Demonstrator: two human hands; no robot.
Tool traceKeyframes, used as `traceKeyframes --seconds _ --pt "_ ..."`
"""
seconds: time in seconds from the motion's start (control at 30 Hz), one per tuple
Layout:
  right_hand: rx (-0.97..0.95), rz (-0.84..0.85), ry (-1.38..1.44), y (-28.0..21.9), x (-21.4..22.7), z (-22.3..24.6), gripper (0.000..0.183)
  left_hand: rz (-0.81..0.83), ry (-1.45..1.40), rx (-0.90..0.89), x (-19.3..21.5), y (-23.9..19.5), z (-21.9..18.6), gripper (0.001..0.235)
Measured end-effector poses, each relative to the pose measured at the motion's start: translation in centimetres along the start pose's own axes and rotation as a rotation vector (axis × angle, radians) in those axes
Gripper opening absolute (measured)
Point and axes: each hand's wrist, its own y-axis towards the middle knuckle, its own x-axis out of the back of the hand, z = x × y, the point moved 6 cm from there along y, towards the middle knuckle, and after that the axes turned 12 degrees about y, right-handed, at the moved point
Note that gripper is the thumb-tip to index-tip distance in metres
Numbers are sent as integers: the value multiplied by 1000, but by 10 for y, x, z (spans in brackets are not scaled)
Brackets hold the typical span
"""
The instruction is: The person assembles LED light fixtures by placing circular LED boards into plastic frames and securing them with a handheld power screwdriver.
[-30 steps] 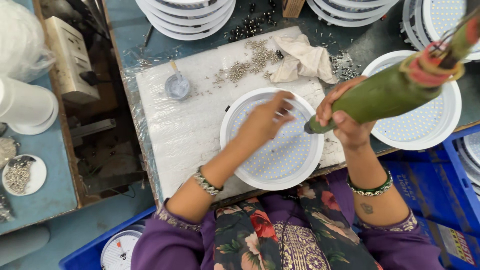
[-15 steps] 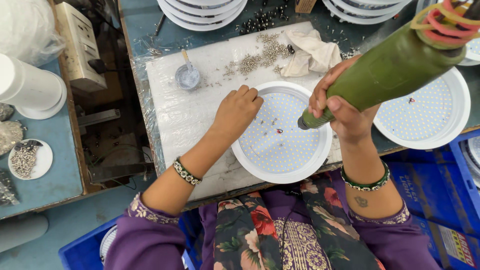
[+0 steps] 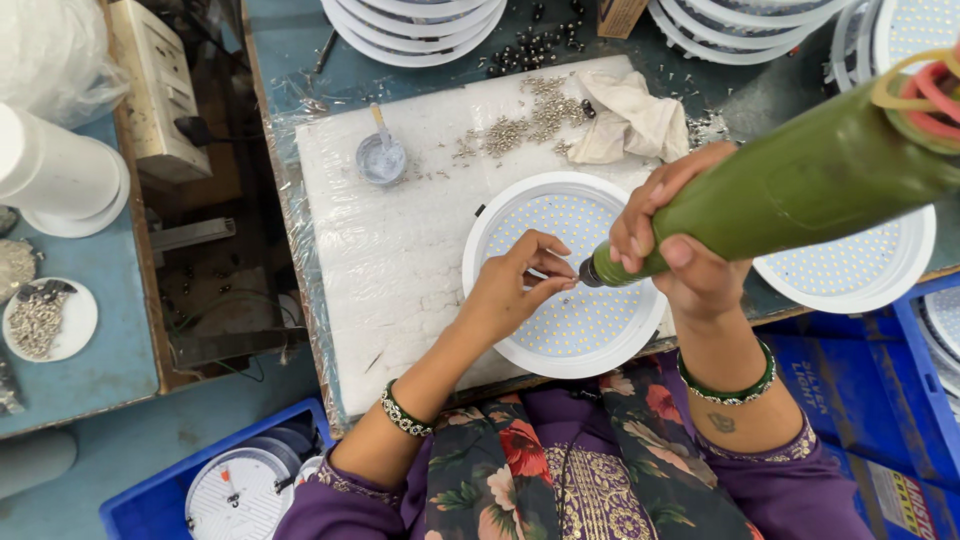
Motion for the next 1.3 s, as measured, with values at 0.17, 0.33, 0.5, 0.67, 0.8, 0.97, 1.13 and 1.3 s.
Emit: traceKeyframes --seconds 0.17,0.33,0.5,0.67,0.8,0.97,1.13,1.3 --pt "-1 -12 20 -1 2 0 43 17 16 25 2 2 1 39" --pt "38 -10 19 -3 6 1 42 23 38 14 1 3 -1 40" --pt "46 19 26 -2 4 0 41 38 24 29 1 5 1 40" --pt "35 4 14 -4 3 -3 42 56 28 33 -2 4 6 39" --pt "47 -3 17 -2 3 -5 43 17 32 -80 5 15 1 39" --pt "103 2 -17 17 13 -32 46 -122 410 -194 30 47 1 49" --pt "157 -21 -70 48 32 -62 41 -284 663 -352 44 67 -6 51" --pt "110 -28 -92 56 41 -72 35 -348 729 -353 39 73 0 47"
